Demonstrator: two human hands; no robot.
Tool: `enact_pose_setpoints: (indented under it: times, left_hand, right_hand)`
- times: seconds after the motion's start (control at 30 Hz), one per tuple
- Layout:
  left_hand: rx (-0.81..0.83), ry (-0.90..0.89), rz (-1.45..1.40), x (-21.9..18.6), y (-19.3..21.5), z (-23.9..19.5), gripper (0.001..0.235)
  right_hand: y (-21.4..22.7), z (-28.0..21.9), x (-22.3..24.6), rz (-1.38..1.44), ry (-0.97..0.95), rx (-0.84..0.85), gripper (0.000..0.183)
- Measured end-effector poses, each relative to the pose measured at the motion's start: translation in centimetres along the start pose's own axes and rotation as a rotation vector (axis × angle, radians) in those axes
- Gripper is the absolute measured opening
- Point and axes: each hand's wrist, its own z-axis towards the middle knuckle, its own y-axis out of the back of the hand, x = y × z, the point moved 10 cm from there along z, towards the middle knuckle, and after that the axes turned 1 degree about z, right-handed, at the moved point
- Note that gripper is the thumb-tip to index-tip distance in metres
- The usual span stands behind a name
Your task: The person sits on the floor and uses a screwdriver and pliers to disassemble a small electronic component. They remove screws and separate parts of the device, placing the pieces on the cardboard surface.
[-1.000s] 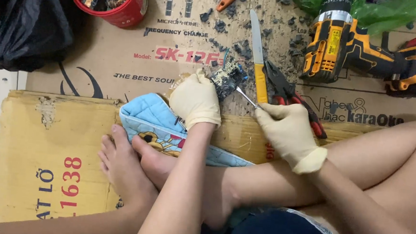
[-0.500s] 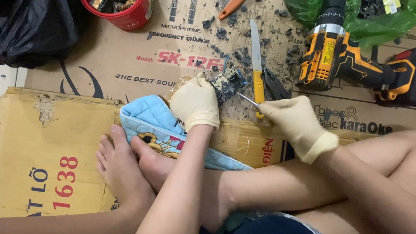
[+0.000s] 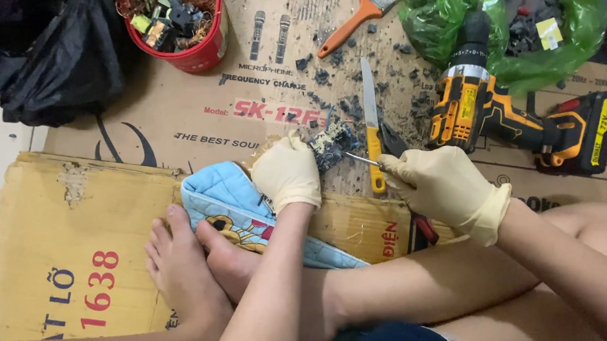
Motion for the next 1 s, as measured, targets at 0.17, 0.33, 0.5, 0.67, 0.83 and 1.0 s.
enact_pose_setpoints:
  times: [0.17,0.33,0.5,0.67,0.83,1.0]
  left_hand:
    - [-0.042,-0.020,0.006,0.0,-0.1,0.0,0.043]
    - [-0.084,-0.009,0.000,0.2,0.1,-0.4,0.045]
    - [-0.109,-0.046,0.043,-0.1,-0.1,-0.6,0.042]
    - [-0.113,-0.044,0.056,-0.1,0.1,-0.7,0.042]
    - [-0.104,-0.054,0.029,0.2,-0.2,-0.8,0.041]
    - [-0.186,-0.089,0.033,-0.4,0.5,-0.8,0.039]
  right_hand:
    - [-0.7,1.1,0.2,-0.129,0.062,0.146,0.020]
    - [-3.5,1.3,0.5,-0.417,0.297,0.196,0.009]
    - [-4.7,1.4,0.8,-0.411,0.403,0.255,0.013]
    - [-5.7,1.0,1.1,-0.426,0.407,0.203,0.012]
    - [-5.9,1.9,0.1,-0.307,0.305,0.229,0.015]
    - [-4.0,3.8,-3.0,0.140,-0.145,0.407,0.014]
